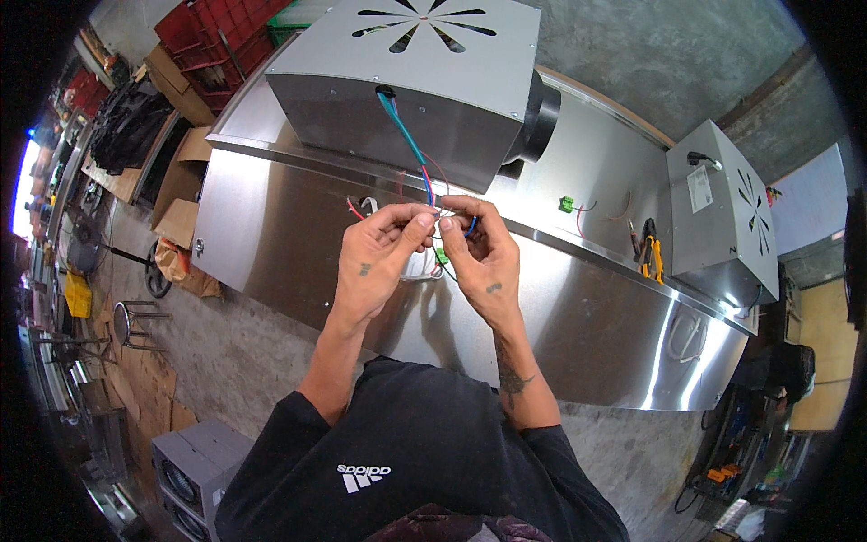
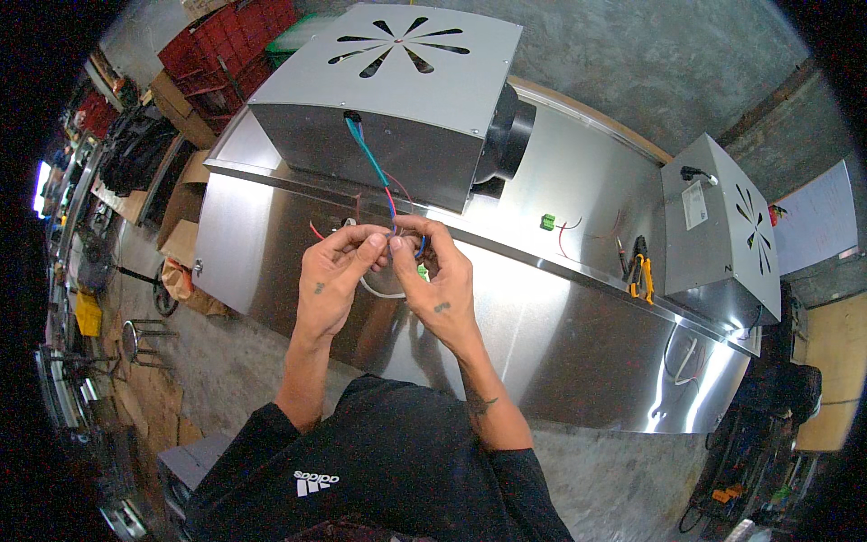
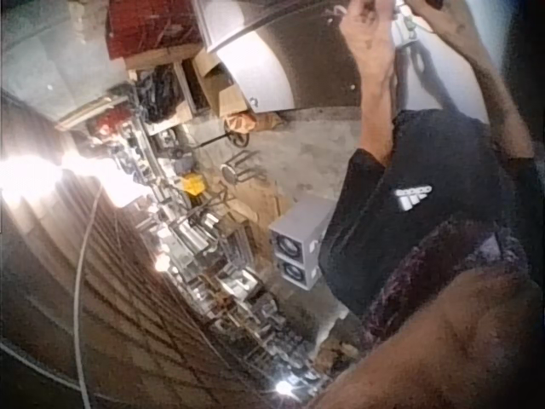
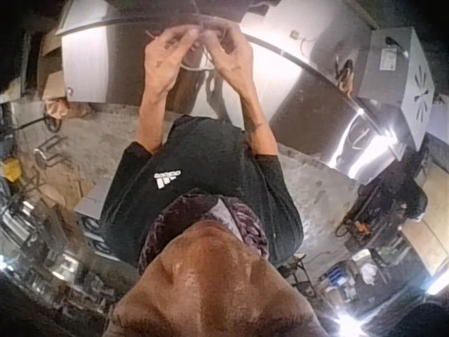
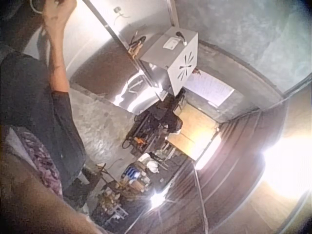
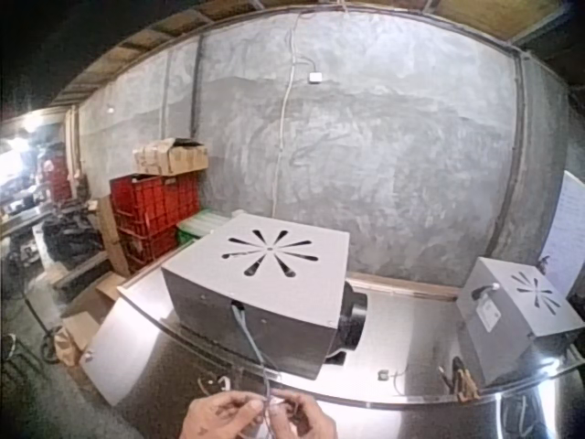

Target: The person strips insulation from several colored wires using pliers, then inserts the exposed ends into green terminal blocks and tightens the screws with a screwdriver. The person repeats this process for multiple wires, securing each connection on a stainless steel workbench.

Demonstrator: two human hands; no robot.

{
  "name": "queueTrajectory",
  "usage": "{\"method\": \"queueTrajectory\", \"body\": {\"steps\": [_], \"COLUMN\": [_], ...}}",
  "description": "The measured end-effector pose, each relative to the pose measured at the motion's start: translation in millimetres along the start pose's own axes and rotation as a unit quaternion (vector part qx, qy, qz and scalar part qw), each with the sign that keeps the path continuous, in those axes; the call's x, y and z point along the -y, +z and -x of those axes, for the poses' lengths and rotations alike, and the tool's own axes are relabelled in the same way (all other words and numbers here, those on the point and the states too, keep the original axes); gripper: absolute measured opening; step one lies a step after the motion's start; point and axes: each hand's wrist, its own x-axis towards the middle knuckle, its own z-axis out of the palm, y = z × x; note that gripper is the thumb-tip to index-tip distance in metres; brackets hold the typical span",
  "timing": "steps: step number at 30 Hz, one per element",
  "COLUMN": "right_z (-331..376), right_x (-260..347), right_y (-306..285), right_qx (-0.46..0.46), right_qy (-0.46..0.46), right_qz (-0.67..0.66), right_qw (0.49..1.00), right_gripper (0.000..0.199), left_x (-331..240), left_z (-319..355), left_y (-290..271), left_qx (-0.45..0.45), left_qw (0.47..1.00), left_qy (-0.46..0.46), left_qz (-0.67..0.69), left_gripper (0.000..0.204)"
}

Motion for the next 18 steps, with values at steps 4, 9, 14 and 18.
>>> {"method": "queueTrajectory", "body": {"steps": [4,9,14,18], "right_z": [-2,-3,-6,-7], "right_x": [-1,0,0,-7], "right_y": [-6,-14,-17,-4], "right_qx": [0.020,0.034,0.051,-0.022], "right_qy": [-0.016,-0.021,0.011,0.057], "right_qz": [0.028,0.077,0.074,-0.078], "right_qw": [0.999,0.996,0.996,0.995], "right_gripper": [0.026,0.024,0.026,0.032], "left_x": [-1,-12,-11,-4], "left_z": [-1,-3,-9,-16], "left_y": [-4,-7,-18,-23], "left_qx": [0.024,0.055,0.090,0.023], "left_qw": [0.999,0.994,0.983,0.997], "left_qy": [-0.013,-0.030,-0.013,-0.027], "left_qz": [-0.043,-0.092,-0.161,-0.070], "left_gripper": [0.026,0.029,0.029,0.027]}}
